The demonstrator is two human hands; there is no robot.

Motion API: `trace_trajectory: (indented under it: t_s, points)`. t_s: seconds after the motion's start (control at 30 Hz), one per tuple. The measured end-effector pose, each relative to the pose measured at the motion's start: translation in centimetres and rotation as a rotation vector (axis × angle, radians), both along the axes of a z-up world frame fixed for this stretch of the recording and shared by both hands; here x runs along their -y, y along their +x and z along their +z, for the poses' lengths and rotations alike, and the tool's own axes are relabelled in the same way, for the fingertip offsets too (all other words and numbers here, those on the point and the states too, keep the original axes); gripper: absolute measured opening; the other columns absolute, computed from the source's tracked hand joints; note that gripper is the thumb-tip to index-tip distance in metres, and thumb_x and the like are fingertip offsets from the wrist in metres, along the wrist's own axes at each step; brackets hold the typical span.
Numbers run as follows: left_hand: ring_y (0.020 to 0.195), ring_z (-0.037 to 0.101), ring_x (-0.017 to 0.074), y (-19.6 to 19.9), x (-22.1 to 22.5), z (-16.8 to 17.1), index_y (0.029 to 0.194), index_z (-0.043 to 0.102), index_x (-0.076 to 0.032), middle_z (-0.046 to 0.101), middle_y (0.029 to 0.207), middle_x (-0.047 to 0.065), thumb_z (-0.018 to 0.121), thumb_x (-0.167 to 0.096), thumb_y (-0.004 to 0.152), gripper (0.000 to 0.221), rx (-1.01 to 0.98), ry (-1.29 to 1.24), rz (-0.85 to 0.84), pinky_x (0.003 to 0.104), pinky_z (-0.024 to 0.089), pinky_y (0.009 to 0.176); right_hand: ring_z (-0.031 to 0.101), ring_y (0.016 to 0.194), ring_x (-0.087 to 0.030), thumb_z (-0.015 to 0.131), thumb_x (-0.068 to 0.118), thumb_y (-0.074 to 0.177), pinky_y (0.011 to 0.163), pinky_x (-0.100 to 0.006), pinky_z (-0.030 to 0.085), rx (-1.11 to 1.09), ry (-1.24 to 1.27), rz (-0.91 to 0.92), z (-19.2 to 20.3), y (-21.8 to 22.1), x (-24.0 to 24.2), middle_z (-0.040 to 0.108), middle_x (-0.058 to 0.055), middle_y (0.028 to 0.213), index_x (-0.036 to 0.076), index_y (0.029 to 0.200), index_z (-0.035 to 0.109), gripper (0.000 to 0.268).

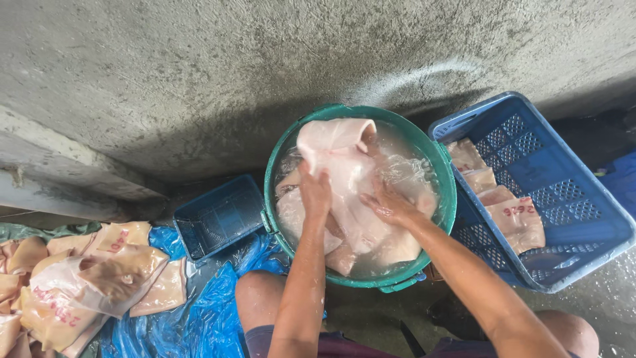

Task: The person washes large pieces of pork skin by hand in a green bucket of water, scrubbing and rinsing each piece before placing it into a blue basket. The person repeats this process for multiple pieces, handling them one at a time.

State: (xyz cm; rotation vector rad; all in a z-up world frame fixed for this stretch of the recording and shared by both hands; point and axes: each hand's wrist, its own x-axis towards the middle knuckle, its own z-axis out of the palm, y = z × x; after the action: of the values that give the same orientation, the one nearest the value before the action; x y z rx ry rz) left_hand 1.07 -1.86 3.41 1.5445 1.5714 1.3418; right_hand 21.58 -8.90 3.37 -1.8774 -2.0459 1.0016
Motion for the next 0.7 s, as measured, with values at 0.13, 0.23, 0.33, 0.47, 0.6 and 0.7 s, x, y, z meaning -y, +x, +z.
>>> trace_trajectory:
  t_s: [0.13,0.23,0.33,0.47,0.6,0.7]
  points:
    - [0.128,0.056,0.0316,2.9,1.8,2.3,0.145,0.054,0.0,0.061,0.138,0.018,0.057,-0.03,0.102,0.052,1.275,-0.479,-0.145,0.037,0.041,0.11,0.009,0.156,-0.044,0.058,0.06,0.095,0.123,-0.046,0.01,-0.399,0.199,-0.213,1.8,-1.8,-2.9,0.01,-0.032,0.167,-0.008,0.16,0.01,0.106]
    - [0.122,0.063,0.0355,4.3,4.1,3.1,0.139,0.057,-0.007,0.062,0.136,0.019,0.062,-0.016,0.101,0.039,-0.017,0.033,-0.264,0.042,0.052,0.102,0.033,0.151,-0.041,0.071,0.058,0.083,0.121,-0.043,0.028,-0.421,0.158,-0.417,3.9,-3.9,-4.0,0.03,-0.031,0.159,-0.009,0.156,0.013,0.115]
    - [0.123,0.052,0.041,3.9,5.8,3.1,0.136,0.051,-0.003,0.055,0.133,0.023,0.07,-0.007,0.082,0.058,-0.026,0.016,-0.512,0.046,0.047,0.103,0.052,0.132,-0.044,0.081,0.043,0.077,0.109,-0.046,0.042,-0.285,0.268,-0.472,5.7,-3.7,-4.8,0.048,-0.035,0.142,-0.014,0.146,0.03,0.103]
    - [0.121,0.054,0.0344,3.1,4.5,1.2,0.133,0.058,-0.003,0.055,0.128,0.02,0.073,-0.01,0.08,0.055,0.123,-0.112,-0.571,0.044,0.045,0.106,0.074,0.097,-0.031,0.062,0.019,0.085,0.086,-0.039,0.057,-0.409,0.163,-0.509,7.7,-1.8,-5.8,0.077,-0.02,0.101,-0.007,0.121,0.068,0.045]
    - [0.131,0.053,0.02,3.7,0.8,-2.1,0.135,0.052,-0.011,0.055,0.138,0.006,0.065,-0.025,0.097,0.043,0.675,-0.285,-0.457,0.038,0.041,0.113,0.068,0.078,-0.019,0.067,0.008,0.086,0.069,-0.033,0.054,-0.752,0.116,-0.513,9.7,-0.5,-4.9,0.073,-0.012,0.09,-0.008,0.112,0.072,0.031]
    - [0.123,0.06,0.0207,3.3,-0.1,-3.3,0.134,0.058,-0.002,0.066,0.129,0.01,0.057,-0.045,0.107,0.05,0.919,-0.409,-0.659,0.036,0.044,0.111,0.069,0.08,-0.018,0.066,0.004,0.089,0.073,-0.032,0.056,-1.01,-0.011,-0.485,12.9,0.1,-4.2,0.073,-0.013,0.097,-0.006,0.115,0.068,0.028]
